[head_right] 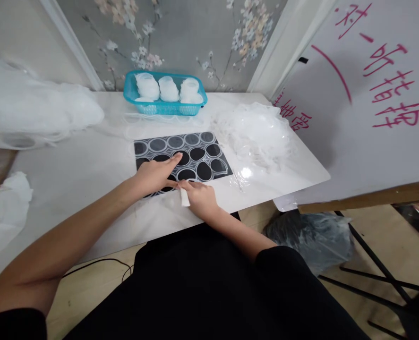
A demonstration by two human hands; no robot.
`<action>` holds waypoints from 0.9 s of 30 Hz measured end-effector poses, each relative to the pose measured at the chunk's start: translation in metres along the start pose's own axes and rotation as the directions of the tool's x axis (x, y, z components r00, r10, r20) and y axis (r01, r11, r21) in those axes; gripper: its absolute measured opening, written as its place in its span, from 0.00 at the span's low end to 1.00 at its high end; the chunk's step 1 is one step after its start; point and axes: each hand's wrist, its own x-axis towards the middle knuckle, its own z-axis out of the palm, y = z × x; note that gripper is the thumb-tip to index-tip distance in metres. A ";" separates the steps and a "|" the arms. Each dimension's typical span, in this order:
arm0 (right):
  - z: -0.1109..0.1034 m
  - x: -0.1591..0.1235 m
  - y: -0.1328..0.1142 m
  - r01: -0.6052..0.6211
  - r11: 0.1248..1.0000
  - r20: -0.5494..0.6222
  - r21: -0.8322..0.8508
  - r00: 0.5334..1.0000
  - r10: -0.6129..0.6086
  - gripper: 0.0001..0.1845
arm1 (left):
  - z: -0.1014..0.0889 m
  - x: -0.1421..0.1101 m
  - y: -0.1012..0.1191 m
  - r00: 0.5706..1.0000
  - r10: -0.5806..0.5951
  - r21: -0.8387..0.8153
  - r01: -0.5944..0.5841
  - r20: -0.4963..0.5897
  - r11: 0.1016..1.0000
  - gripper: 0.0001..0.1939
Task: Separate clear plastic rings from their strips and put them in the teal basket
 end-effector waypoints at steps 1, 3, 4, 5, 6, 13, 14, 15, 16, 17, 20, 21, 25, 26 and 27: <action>-0.003 0.005 0.004 0.018 0.999 0.037 -0.037 0.999 -0.016 0.14 | 0.000 0.001 0.001 1.000 -0.007 0.000 0.007 0.017 1.000 0.50; -0.013 0.025 0.022 0.005 0.998 0.003 -0.060 1.000 -0.005 0.14 | -0.001 0.002 0.003 0.998 -0.019 -0.004 0.020 0.056 1.000 0.52; -0.020 0.038 0.035 -0.025 0.999 -0.079 -0.038 0.997 0.022 0.13 | -0.001 0.002 0.004 0.997 -0.024 -0.007 0.025 0.071 1.000 0.53; -0.029 0.051 0.049 -0.121 0.993 -0.235 -0.002 0.965 0.117 0.13 | -0.001 0.001 0.004 0.997 -0.023 -0.012 0.024 0.075 1.000 0.53; -0.038 0.063 0.063 -0.216 0.975 -0.382 0.047 0.898 0.217 0.14 | -0.002 0.000 0.004 0.998 -0.015 -0.016 0.017 0.067 1.000 0.54; -0.048 0.063 0.044 -0.095 0.874 -0.452 0.476 0.826 0.336 0.13 | -0.022 -0.019 -0.018 0.996 0.056 -0.079 -0.062 -0.073 0.995 0.46; -0.039 0.054 0.029 -0.058 0.861 -0.382 0.506 0.880 0.284 0.11 | -0.024 -0.026 -0.022 0.995 0.052 -0.048 -0.057 -0.087 0.997 0.43; -0.030 0.046 0.016 -0.035 0.845 -0.301 0.534 0.926 0.229 0.10 | -0.024 -0.035 -0.024 0.994 0.053 -0.009 -0.054 -0.099 0.998 0.38; -0.021 0.040 0.004 -0.024 0.826 -0.223 0.563 0.958 0.180 0.09 | -0.021 -0.044 -0.027 0.991 0.061 0.030 -0.058 -0.116 0.998 0.32; -0.012 0.034 -0.006 -0.027 0.810 -0.150 0.586 0.979 0.141 0.09 | -0.016 -0.055 -0.028 0.986 0.087 0.064 -0.078 -0.141 0.995 0.26; 0.004 0.028 -0.020 -0.077 0.776 0.004 0.626 0.995 0.095 0.09 | 0.010 -0.085 -0.031 0.946 0.251 0.118 -0.231 -0.204 0.966 0.20; 0.006 0.027 -0.020 -0.093 0.771 0.028 0.630 0.995 0.096 0.09 | 0.019 -0.092 -0.031 0.930 0.297 0.133 -0.273 -0.217 0.953 0.20; 0.008 0.026 -0.019 -0.115 0.768 0.058 0.630 0.993 0.101 0.09 | 0.044 -0.102 -0.030 0.892 0.384 0.208 -0.339 -0.240 0.917 0.21; 0.008 0.025 -0.019 -0.116 0.772 0.058 0.625 0.993 0.102 0.09 | 0.045 -0.102 -0.030 0.890 0.391 0.226 -0.341 -0.234 0.912 0.21; 0.008 0.025 -0.019 -0.115 0.777 0.056 0.619 0.993 0.102 0.09 | 0.046 -0.100 -0.029 0.890 0.397 0.245 -0.343 -0.225 0.907 0.22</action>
